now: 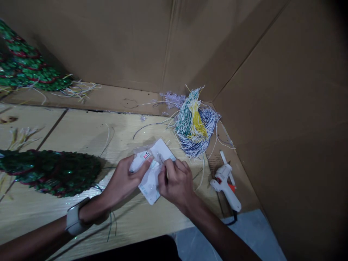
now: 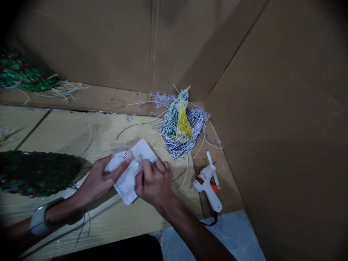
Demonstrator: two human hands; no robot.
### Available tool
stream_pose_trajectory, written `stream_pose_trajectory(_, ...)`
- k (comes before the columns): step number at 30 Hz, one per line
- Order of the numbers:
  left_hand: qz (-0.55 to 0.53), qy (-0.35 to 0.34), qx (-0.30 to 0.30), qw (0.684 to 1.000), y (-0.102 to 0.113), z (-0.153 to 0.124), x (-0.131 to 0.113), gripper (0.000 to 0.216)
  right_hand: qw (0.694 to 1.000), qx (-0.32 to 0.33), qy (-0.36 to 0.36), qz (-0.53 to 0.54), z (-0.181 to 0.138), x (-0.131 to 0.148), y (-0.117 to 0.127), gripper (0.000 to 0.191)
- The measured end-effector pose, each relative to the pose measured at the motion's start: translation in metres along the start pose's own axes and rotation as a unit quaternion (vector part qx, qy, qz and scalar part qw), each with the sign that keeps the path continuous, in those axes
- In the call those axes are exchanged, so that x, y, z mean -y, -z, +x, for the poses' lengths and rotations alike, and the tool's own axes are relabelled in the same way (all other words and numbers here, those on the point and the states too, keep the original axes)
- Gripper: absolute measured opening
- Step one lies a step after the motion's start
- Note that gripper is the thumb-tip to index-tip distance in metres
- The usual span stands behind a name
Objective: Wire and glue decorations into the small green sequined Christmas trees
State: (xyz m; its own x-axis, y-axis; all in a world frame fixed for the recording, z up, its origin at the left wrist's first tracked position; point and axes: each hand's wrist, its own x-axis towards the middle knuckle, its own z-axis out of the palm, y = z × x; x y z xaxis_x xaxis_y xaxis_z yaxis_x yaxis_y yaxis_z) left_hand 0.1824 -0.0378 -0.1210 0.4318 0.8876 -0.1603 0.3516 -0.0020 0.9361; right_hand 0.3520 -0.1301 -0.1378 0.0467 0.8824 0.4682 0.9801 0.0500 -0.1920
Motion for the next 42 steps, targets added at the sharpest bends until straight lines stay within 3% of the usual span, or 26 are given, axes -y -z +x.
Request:
stream_pose_trajectory(11, -0.039, -0.002, 0.004, 0.999, 0.000, 0.000, 0.005, 0.041, 1.000, 0.002, -0.014, 0.024, 0.002, -0.002, 0.001, 0.016)
stream_pose_trajectory(20, -0.120, 0.046, -0.019, 0.991, -0.002, -0.001, 0.008, 0.051, 0.995, 0.002, 0.001, 0.097, 0.000, -0.003, -0.002, 0.012)
stream_pose_trajectory(29, -0.123, 0.026, -0.036, 0.991, -0.005, 0.002, 0.010, 0.051, 0.986, 0.016, -0.005, 0.167, 0.000, -0.007, -0.001, 0.010)
stream_pose_trajectory(42, -0.135, 0.001, -0.041, 0.990, -0.007, 0.004, 0.013, 0.050, 0.983, 0.028, -0.008, 0.182, -0.006, -0.011, 0.000, 0.011)
